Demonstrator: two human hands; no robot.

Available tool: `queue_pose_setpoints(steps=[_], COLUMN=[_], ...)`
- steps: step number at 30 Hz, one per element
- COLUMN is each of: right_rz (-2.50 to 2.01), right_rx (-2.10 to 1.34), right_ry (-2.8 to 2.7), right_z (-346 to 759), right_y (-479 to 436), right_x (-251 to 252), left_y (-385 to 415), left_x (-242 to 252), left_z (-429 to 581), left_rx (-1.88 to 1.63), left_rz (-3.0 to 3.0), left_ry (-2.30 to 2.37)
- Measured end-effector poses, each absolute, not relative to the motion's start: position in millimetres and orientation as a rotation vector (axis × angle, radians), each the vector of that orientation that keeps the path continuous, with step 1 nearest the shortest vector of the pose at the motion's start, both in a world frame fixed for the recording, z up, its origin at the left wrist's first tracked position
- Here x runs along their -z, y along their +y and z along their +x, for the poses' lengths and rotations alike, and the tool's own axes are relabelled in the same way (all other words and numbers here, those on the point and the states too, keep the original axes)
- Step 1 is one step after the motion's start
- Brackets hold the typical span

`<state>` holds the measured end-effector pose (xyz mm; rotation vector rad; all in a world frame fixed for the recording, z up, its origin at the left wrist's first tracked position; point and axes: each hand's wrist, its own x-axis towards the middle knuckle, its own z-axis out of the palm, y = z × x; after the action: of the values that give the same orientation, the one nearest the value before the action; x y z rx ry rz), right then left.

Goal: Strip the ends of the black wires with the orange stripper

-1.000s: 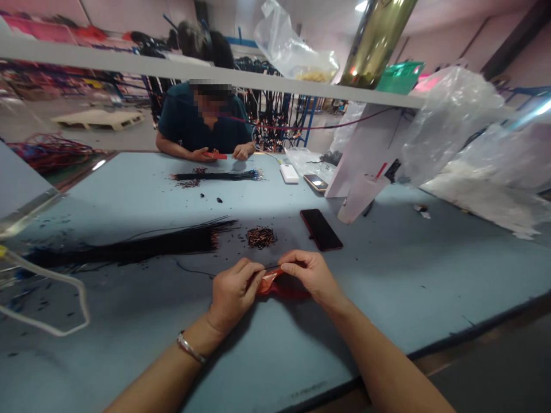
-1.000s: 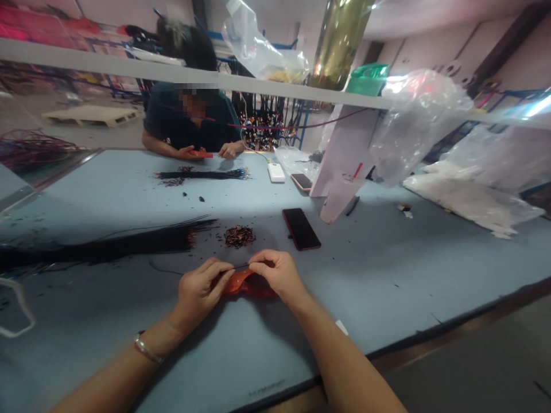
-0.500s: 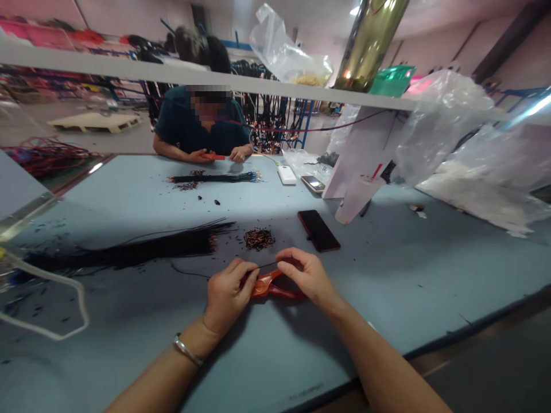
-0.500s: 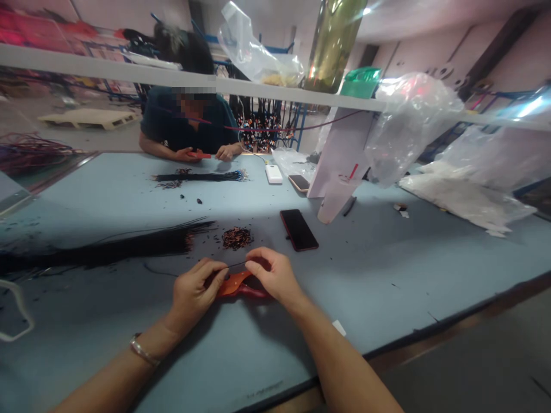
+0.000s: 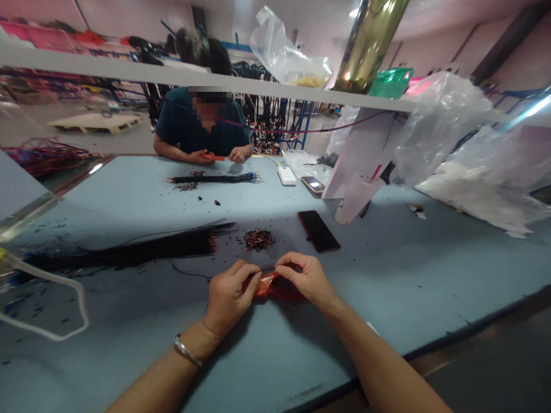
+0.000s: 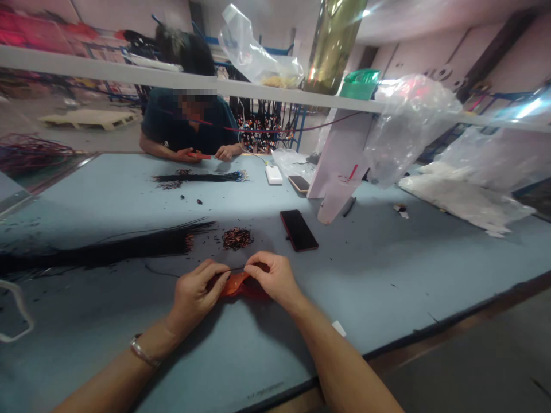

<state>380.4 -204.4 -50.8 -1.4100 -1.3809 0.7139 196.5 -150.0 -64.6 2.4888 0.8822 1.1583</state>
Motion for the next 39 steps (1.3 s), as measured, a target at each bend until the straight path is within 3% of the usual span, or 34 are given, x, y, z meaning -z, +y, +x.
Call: queue_pose_setpoints(steps=[13, 25, 39], right_rz=[-1.332, -1.247, -1.298], right_rx=[-0.703, -0.961, -0.874], right_ry=[-1.565, -1.336, -1.307], right_z=[370.1, 371.1, 373.3], right_y=[-209.5, -206.9, -205.7], right_x=[48.5, 52.0, 52.1], left_y=[-151.0, -151.2, -149.3], left_x=[64.0, 62.5, 63.9], left_z=[196.5, 198.0, 197.2], left_rx=[-1.113, -1.164, -1.147], left_rz=[2.540, 2.546, 2.548], left_ry=[0.596, 0.590, 0.756])
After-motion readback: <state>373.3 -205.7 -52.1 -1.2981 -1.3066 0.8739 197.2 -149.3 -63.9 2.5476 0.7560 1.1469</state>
